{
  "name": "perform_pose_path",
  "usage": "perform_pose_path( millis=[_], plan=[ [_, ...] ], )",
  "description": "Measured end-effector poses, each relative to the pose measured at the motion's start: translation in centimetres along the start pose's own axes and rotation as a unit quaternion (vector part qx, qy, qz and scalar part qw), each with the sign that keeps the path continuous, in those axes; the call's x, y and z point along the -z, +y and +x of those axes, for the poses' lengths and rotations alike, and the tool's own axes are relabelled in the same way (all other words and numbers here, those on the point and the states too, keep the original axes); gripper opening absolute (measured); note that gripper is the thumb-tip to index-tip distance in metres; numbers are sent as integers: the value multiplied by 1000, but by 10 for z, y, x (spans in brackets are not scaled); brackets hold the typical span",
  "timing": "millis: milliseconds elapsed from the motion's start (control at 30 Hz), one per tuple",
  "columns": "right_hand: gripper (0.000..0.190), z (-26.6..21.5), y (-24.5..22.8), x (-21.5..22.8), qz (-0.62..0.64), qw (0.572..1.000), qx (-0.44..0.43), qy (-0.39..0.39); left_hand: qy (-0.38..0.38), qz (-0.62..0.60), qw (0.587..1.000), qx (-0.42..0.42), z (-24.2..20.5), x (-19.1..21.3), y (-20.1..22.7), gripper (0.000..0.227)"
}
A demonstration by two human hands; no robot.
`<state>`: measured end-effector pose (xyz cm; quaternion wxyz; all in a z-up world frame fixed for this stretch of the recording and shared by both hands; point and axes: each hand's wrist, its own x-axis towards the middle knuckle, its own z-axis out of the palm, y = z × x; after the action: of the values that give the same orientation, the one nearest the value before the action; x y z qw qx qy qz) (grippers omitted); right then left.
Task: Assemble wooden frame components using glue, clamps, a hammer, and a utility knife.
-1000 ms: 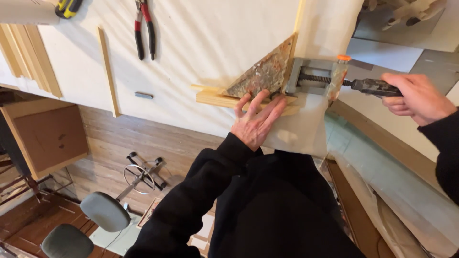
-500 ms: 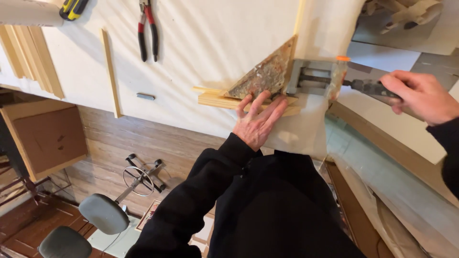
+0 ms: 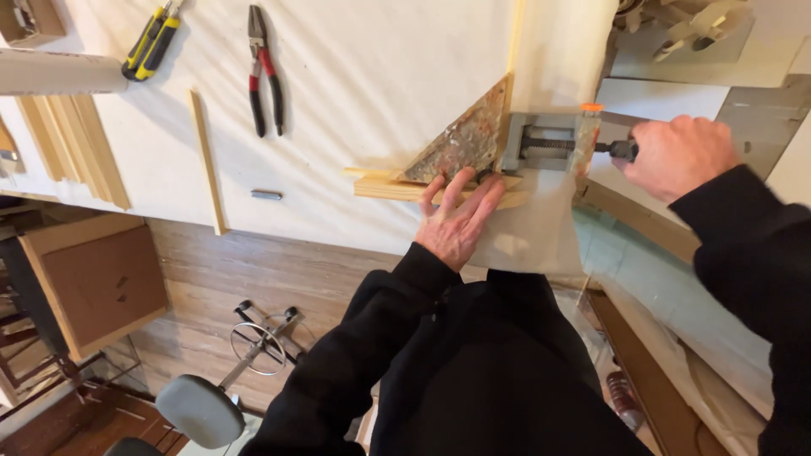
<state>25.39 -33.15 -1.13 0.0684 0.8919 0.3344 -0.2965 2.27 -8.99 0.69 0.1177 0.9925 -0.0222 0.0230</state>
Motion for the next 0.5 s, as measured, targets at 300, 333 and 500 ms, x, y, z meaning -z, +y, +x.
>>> perform_pose_path(
  millis=[300,333,500],
  plan=[
    [33,-132,-106,20,365,882,-39,295,-65,-102,991,-49,12,33,-21,62],
    [21,-149,-126,-6,510,813,-101,264,-65,-93,990,-84,21,34,-27,69],
    [54,-168,-280,-127,787,613,-70,0,-73,-99,982,-144,20,23,-45,69]
  ],
)
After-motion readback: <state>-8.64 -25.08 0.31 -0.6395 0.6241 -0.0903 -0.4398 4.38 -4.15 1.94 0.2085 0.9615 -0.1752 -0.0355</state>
